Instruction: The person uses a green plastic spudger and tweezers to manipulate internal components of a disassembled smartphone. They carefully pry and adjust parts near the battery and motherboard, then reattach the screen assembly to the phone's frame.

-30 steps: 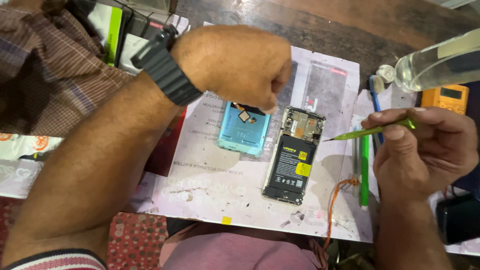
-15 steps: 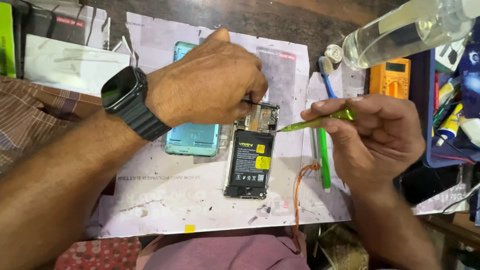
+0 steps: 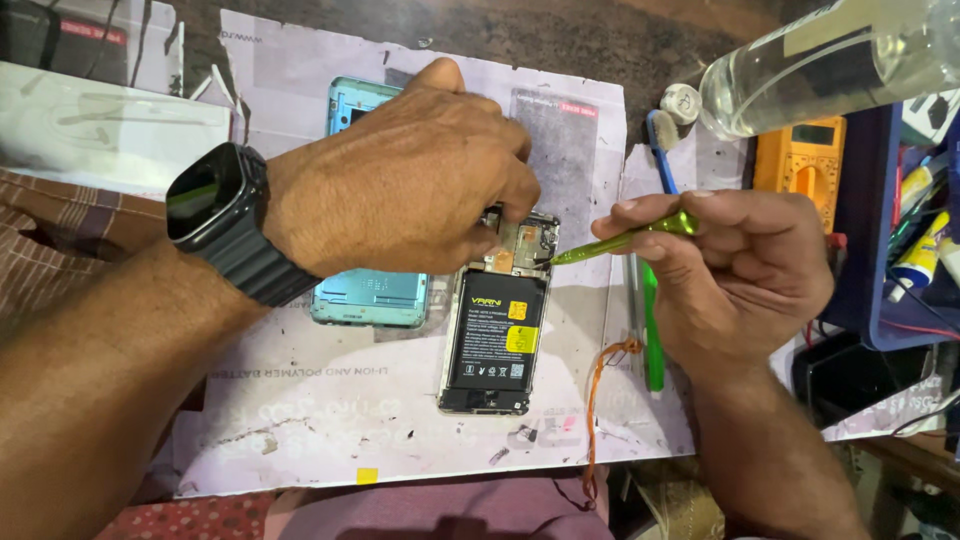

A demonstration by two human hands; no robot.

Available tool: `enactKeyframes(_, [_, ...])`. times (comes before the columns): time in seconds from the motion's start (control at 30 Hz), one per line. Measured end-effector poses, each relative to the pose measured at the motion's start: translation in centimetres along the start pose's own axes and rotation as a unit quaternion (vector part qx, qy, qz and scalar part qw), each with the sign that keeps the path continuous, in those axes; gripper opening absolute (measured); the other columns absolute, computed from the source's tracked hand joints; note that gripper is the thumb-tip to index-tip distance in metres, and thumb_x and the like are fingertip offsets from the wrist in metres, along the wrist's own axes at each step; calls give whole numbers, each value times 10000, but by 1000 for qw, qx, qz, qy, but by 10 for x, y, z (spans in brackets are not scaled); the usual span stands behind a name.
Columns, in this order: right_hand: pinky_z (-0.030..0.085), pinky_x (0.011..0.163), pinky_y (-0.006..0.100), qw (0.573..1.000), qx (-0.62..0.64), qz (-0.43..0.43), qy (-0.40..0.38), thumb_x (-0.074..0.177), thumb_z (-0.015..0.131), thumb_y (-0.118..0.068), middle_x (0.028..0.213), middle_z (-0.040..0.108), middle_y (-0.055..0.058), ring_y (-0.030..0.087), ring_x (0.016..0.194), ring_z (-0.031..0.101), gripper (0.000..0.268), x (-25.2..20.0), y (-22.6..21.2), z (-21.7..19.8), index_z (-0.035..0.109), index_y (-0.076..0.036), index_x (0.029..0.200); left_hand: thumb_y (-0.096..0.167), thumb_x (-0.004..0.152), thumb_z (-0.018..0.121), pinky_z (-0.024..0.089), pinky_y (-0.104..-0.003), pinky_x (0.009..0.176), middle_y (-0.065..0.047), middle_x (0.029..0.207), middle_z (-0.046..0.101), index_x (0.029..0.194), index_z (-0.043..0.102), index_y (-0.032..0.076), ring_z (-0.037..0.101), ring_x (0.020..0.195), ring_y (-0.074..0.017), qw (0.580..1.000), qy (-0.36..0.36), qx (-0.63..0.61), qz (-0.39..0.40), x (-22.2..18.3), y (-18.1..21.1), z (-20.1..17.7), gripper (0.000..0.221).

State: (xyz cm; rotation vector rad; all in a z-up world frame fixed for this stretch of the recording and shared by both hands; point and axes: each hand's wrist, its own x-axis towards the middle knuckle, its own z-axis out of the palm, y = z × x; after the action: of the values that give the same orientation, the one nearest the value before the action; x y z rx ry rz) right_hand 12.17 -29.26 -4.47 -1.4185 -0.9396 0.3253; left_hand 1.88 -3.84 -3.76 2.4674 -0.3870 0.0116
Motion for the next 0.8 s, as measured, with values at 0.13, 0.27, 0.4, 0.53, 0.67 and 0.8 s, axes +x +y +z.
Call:
enactKeyframes(0.13, [680,703,428,997,-27,-69,21,1001,638,62,970,730,227,276,871,781,197,18,0,-13,563,16,1177,141,695,802,369,-437,831,-24,801,676,852,788,154,637,892,-240,1000,4,4,7,-1,1,-1,158])
enactKeyframes(0.27, [648,634,328,996,-76,-2,45,997,672,19,919,740,163,194,752,778,131,9,-50,-25,632,13,1122,126,683,799,361,-431,836,-23,808,684,867,796,157,636,882,-235,1000,-8,-9,4,1,2,-2,187])
enactKeyframes(0.4, [587,590,238,956,-272,73,-86,979,720,-18,870,749,129,138,698,744,82,-4,-62,-11,714,17,1053,159,691,813,356,-427,864,-8,832,688,926,793,172,639,907,-211,999,-41,-7,-30,2,6,-3,236])
enactKeyframes(0.53, [483,478,253,907,-376,122,-145,898,761,-67,740,723,80,116,536,637,121,-13,-39,15,727,-13,1001,106,683,798,365,-429,834,-26,846,696,910,790,149,645,919,-225,1000,-11,-3,-4,-1,7,-2,231])
enactKeyframes(0.67, [505,450,281,858,-459,134,-188,921,799,-150,633,697,60,122,495,646,151,-12,-31,17,725,-51,1008,109,700,797,370,-440,843,-42,837,694,883,782,140,644,940,-241,1000,-23,17,-6,-1,6,-2,186])
enactKeyframes(0.8, [542,503,354,803,-553,149,-165,918,776,-184,774,728,111,199,571,685,217,-14,-47,7,707,-52,1077,105,664,802,375,-449,836,-57,838,704,886,775,124,654,931,-266,1000,-9,12,2,-1,6,-1,224])
